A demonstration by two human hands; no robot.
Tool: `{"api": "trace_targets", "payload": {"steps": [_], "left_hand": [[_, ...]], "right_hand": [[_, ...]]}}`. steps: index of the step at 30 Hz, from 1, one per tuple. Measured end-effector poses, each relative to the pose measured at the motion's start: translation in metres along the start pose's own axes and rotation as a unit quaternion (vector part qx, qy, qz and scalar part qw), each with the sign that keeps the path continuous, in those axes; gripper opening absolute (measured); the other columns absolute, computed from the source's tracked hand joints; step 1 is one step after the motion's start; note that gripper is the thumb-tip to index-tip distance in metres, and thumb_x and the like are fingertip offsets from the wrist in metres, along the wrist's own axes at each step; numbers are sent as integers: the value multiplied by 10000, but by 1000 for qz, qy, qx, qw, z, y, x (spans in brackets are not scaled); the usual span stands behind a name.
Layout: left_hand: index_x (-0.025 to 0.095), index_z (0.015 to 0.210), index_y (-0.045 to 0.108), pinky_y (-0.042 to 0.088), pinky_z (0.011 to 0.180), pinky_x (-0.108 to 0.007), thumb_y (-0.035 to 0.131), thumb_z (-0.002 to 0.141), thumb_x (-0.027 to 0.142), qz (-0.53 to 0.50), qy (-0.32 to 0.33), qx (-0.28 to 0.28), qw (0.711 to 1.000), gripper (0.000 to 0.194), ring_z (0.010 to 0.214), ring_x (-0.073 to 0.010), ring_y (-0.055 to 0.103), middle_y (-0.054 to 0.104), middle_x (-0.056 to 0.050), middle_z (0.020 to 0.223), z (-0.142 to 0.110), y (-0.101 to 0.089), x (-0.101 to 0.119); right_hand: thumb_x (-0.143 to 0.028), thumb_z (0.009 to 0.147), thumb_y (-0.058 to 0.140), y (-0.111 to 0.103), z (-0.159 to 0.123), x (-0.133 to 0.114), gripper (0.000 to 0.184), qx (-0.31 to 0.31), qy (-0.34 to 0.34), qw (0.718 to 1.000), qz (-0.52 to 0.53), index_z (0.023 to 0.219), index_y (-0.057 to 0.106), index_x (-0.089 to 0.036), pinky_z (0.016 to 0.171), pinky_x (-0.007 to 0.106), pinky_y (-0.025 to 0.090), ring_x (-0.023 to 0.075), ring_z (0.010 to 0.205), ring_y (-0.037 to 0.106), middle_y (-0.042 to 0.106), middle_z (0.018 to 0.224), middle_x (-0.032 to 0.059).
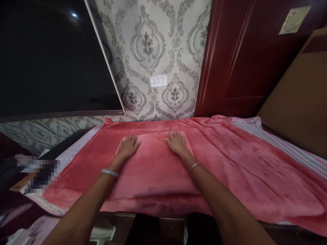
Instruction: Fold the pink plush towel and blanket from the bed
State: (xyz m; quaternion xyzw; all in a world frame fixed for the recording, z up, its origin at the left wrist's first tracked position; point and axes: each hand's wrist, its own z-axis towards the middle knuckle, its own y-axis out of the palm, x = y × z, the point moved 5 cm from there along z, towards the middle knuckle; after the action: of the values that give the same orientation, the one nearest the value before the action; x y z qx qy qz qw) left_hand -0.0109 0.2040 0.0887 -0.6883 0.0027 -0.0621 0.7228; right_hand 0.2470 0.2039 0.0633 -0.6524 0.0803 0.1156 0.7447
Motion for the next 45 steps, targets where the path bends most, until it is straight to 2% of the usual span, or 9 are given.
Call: {"api": "trace_targets", "payload": {"steps": [5,9,14,21,24,27,33,38,45], "left_hand": [[264,1570,333,101,1208,-670,346,1006,537,2,126,18,992,626,1555,-328,135,212,-102,1675,-44,20,36],[289,1579,306,140,1198,-682,347,1010,529,-3,122,18,992,619,1551,-333,154,206,-83,1677,-56,41,39],[289,1583,294,144,1208,-661,340,1012,528,4,129,10,992,621,1554,-313,148,197,-63,1678,-52,38,35],[238,1586,292,133,1205,-668,335,1010,498,30,30,-1,999,634,1557,-318,122,176,-91,1675,-60,30,-33],[243,1586,291,206,1198,-644,328,1009,465,-32,-5,-8,999,619,1542,-318,196,156,-88,1680,-71,34,-70],[170,1559,355,259,1207,-571,358,988,441,-125,-26,11,992,633,1504,-307,310,327,-143,1623,-85,39,-96],[164,1412,557,376,1175,-459,526,866,558,-423,-50,96,900,674,1365,-296,522,571,-120,1464,-116,43,-120],[119,1433,520,421,1144,-437,673,777,570,-544,-127,66,827,811,1331,-307,553,604,-164,1417,-129,51,-124],[122,1305,606,526,1029,-420,741,761,581,-588,-158,30,793,724,1222,-308,635,675,-177,1307,-112,42,-117]], "right_hand": [[-488,1045,396,7,-38,-33,575,-4,-98,995,-3,1588,328,-312,1192,608,157,343,1518,171,225,1658,72],[-487,1051,381,25,-52,-34,565,-6,-97,995,-13,1585,334,-309,1191,608,157,330,1522,160,223,1658,64],[-475,1054,383,25,-53,-31,554,-7,-97,995,-11,1581,343,-309,1194,595,172,322,1521,173,236,1653,61],[-467,1058,357,22,-54,-28,550,-17,-96,995,-7,1586,328,-316,1199,587,178,310,1521,182,223,1656,55],[-461,1057,364,23,-52,-29,549,-20,-97,995,-8,1584,335,-309,1199,582,182,306,1521,181,231,1654,58],[-417,1052,377,21,-51,-26,539,-26,-107,994,5,1574,360,-284,1197,572,200,300,1517,202,249,1648,64],[-366,971,444,9,-71,38,564,69,-68,990,98,1495,491,-162,1213,525,234,303,1464,339,429,1553,122],[-485,943,426,13,-110,103,654,106,61,959,255,1509,470,-162,1199,475,321,294,1375,479,527,1480,104],[-512,881,527,21,-121,119,680,90,130,929,335,1466,523,-166,1175,477,359,316,1323,533,548,1456,124]]}}
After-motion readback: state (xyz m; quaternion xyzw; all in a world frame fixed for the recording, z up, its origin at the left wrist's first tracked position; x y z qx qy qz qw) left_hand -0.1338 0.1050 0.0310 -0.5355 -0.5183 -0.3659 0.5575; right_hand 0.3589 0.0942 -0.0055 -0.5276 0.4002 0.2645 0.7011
